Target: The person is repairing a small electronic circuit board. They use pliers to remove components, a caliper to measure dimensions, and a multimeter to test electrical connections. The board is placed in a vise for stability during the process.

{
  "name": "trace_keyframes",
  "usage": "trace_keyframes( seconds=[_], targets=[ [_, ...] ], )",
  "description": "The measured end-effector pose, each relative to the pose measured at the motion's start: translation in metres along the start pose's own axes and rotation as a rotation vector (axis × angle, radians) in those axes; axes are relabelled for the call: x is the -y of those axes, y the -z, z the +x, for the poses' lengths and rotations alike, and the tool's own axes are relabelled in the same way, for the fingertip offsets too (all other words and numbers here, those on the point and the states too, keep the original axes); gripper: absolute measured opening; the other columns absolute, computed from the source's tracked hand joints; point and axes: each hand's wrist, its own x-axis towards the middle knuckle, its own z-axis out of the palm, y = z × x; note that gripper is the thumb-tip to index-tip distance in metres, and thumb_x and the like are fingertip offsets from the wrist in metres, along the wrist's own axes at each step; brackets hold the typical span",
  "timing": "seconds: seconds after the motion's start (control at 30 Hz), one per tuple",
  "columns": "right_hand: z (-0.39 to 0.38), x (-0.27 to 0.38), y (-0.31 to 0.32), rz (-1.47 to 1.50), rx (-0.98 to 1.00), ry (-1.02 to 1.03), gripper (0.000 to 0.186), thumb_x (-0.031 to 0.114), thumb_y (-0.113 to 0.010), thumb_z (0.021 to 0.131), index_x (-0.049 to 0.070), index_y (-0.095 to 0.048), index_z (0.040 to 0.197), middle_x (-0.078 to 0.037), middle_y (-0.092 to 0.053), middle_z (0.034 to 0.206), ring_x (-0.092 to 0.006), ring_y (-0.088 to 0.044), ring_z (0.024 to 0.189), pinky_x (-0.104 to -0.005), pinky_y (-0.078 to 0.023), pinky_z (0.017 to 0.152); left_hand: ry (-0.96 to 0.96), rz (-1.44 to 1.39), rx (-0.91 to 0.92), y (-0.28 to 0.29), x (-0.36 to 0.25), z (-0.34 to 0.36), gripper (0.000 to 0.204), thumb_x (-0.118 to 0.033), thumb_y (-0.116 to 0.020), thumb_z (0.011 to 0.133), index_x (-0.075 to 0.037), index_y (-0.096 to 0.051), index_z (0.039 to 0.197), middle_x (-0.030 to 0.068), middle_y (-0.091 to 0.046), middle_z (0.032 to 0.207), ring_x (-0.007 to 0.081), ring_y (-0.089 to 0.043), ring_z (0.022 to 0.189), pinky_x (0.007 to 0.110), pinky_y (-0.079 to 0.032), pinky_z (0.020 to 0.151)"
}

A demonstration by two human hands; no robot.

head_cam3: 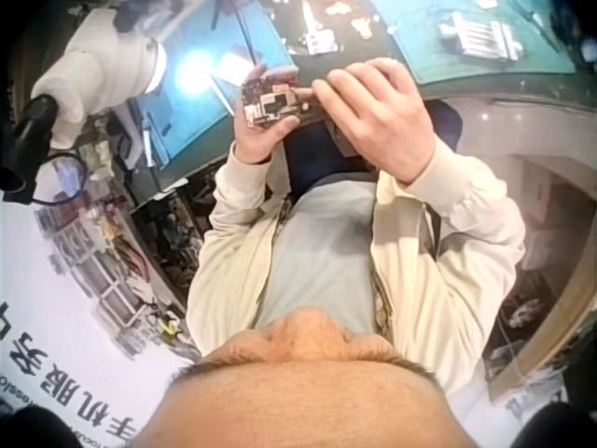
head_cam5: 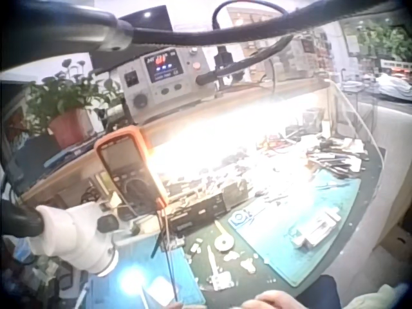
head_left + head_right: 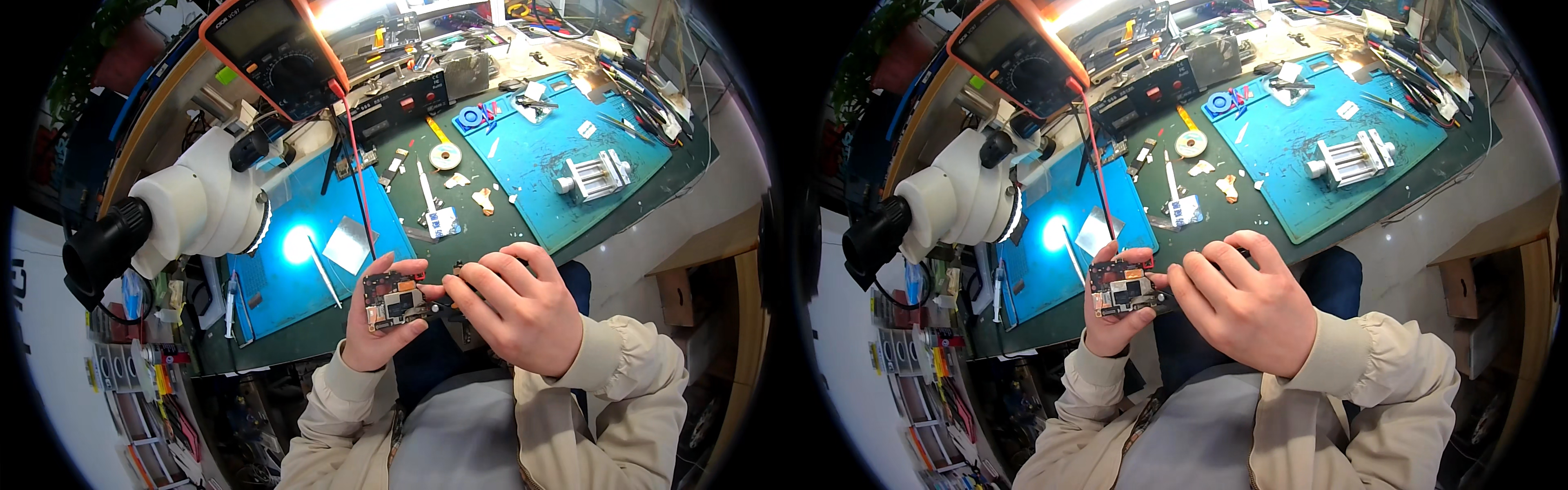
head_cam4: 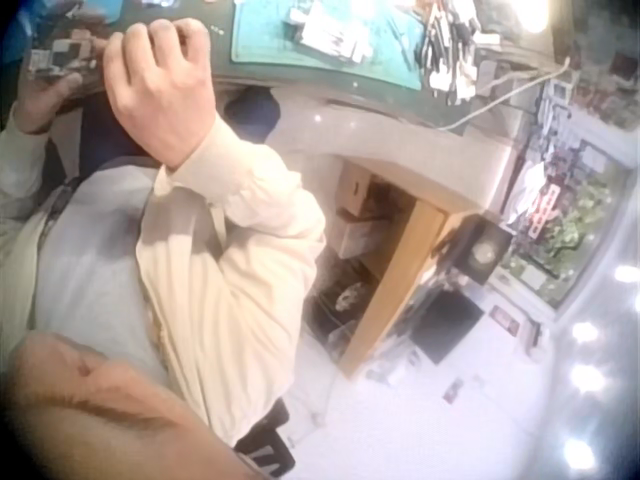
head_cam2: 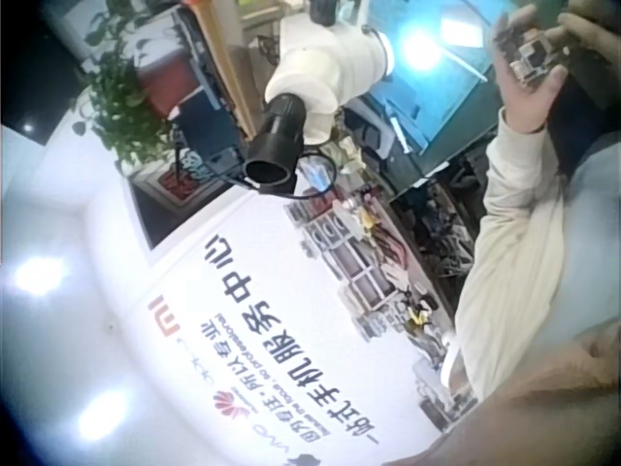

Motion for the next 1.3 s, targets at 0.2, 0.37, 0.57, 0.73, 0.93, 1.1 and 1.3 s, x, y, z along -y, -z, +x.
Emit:
trace_keyframes(
  seconds=[0.2, 0.37, 0.57, 0.73, 0.93, 1.1, 1.3],
  targets=[
    [0.0, -0.001, -0.001, 0.003, 0.004, -0.002, 0.027, 0.012, -0.069, 0.082, 0.002, -0.071, 0.107, -0.005, -0.063, 0.098, -0.0204, -0.062, 0.095, -0.0376, -0.049, 0.088, -0.003, -0.012, -0.001, 0.0, 0.002, 0.001, 0.093, -0.001, -0.077, 0.091, -0.007, -0.018, 0.163, 0.024, -0.046, 0.151, 0.0322, -0.064, 0.126, 0.044, -0.053, 0.105],
    [0.001, -0.003, -0.003, 0.006, 0.002, 0.013, 0.028, 0.014, -0.07, 0.081, 0.001, -0.07, 0.106, -0.005, -0.064, 0.098, -0.0206, -0.062, 0.095, -0.0378, -0.049, 0.089, 0.044, -0.056, -0.012, -0.001, 0.0, 0.0, 0.096, -0.003, -0.077, 0.091, -0.008, -0.016, 0.164, 0.024, -0.046, 0.153, 0.0293, -0.064, 0.125, 0.042, -0.054, 0.105],
    [0.002, -0.006, 0.0, -0.005, 0.025, 0.044, 0.026, 0.014, -0.07, 0.08, 0.002, -0.07, 0.103, -0.005, -0.063, 0.097, -0.0209, -0.062, 0.095, -0.038, -0.049, 0.09, 0.087, -0.061, -0.01, -0.003, -0.001, -0.001, 0.095, -0.004, -0.077, 0.092, -0.008, -0.016, 0.165, 0.0249, -0.043, 0.157, 0.0273, -0.063, 0.125, 0.04, -0.053, 0.105],
    [0.001, -0.009, 0.002, -0.007, 0.057, 0.08, 0.025, 0.014, -0.069, 0.079, 0.002, -0.07, 0.101, -0.004, -0.061, 0.095, -0.0199, -0.06, 0.092, -0.0377, -0.049, 0.089, 0.103, -0.088, 0.032, -0.001, 0.002, -0.001, 0.094, -0.005, -0.078, 0.092, -0.008, -0.018, 0.165, 0.0246, -0.043, 0.158, 0.0247, -0.063, 0.125, 0.038, -0.053, 0.105],
    [0.0, -0.017, 0.0, -0.01, 0.062, 0.153, 0.021, 0.015, -0.068, 0.077, 0.004, -0.069, 0.094, -0.002, -0.053, 0.085, -0.0177, -0.058, 0.086, -0.034, -0.047, 0.082, 0.186, -0.108, 0.074, -0.004, -0.006, 0.002, 0.093, -0.006, -0.077, 0.092, -0.004, -0.017, 0.164, 0.0249, -0.042, 0.159, 0.0277, -0.054, 0.138, 0.037, -0.05, 0.109],
    [-0.001, -0.018, 0.002, -0.014, 0.081, 0.163, 0.016, 0.016, -0.068, 0.077, 0.005, -0.068, 0.089, 0.0, -0.048, 0.08, -0.0159, -0.055, 0.081, -0.0312, -0.044, 0.073, 0.23, -0.156, 0.114, -0.004, -0.011, 0.005, 0.092, -0.006, -0.074, 0.094, -0.001, -0.014, 0.164, 0.0253, -0.041, 0.159, 0.032, -0.043, 0.147, 0.039, -0.051, 0.11],
    [-0.004, -0.019, -0.002, 0.014, 0.067, 0.164, 0.012, 0.015, -0.068, 0.077, 0.007, -0.066, 0.086, 0.001, -0.047, 0.079, -0.0147, -0.054, 0.079, -0.0306, -0.042, 0.07, 0.26, -0.207, 0.149, -0.005, -0.011, 0.007, 0.091, -0.004, -0.072, 0.096, -0.001, -0.011, 0.164, 0.0259, -0.038, 0.16, 0.0327, -0.042, 0.148, 0.041, -0.054, 0.108]
  ],
)
